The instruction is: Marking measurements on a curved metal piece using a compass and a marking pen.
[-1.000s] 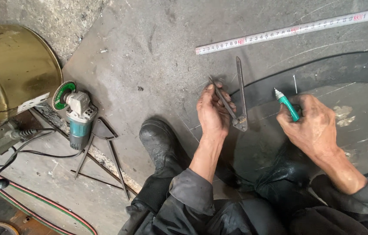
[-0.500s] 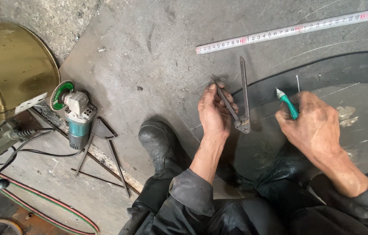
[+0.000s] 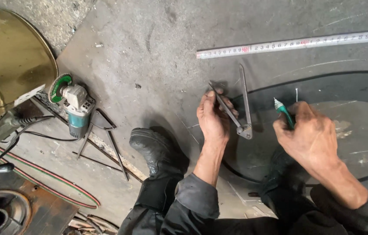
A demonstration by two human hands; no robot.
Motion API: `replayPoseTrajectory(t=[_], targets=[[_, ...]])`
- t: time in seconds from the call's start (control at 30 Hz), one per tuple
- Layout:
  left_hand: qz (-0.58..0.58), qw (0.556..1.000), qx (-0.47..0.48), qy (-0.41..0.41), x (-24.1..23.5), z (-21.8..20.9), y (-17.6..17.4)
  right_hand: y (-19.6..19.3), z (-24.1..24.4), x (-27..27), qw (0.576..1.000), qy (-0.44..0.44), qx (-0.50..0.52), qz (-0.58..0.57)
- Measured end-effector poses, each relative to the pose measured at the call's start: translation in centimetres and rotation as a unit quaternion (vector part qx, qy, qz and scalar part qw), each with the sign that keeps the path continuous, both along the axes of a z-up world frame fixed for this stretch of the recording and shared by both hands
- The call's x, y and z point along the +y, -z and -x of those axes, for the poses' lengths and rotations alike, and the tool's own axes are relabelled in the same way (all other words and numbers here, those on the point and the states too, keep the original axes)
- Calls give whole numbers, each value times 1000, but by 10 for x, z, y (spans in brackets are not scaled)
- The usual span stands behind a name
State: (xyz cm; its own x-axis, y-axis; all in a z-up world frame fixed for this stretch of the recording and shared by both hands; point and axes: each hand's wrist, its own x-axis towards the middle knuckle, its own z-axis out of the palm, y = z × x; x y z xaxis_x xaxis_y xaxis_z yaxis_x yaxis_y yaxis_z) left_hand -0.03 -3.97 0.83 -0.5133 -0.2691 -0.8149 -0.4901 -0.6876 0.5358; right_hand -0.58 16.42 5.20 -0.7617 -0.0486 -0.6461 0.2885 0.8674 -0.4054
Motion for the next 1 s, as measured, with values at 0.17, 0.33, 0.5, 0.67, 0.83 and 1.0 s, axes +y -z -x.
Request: replayPoseTrajectory(t=[0.17,0.33,0.5,0.67,0.83,1.0], targets=[[42,998,29,-28,6,-2,2,1,-9,26,996,21,55,74],[80,995,47,-34,10,-16,-6,9,-38,58,993,12,34,117],[92,994,40,-53,36,-53,-35,-7,-46,74,971,-71,181,136],[63,997,42,1,63,-95,-13,-10,-46,64,972,115,26,206],[63,995,57,57,70,-106,-1,-3,-45,28,950,195,-137,203],[59,993,43,90,53,-94,-8,-2,-38,8,946,217,-122,206]])
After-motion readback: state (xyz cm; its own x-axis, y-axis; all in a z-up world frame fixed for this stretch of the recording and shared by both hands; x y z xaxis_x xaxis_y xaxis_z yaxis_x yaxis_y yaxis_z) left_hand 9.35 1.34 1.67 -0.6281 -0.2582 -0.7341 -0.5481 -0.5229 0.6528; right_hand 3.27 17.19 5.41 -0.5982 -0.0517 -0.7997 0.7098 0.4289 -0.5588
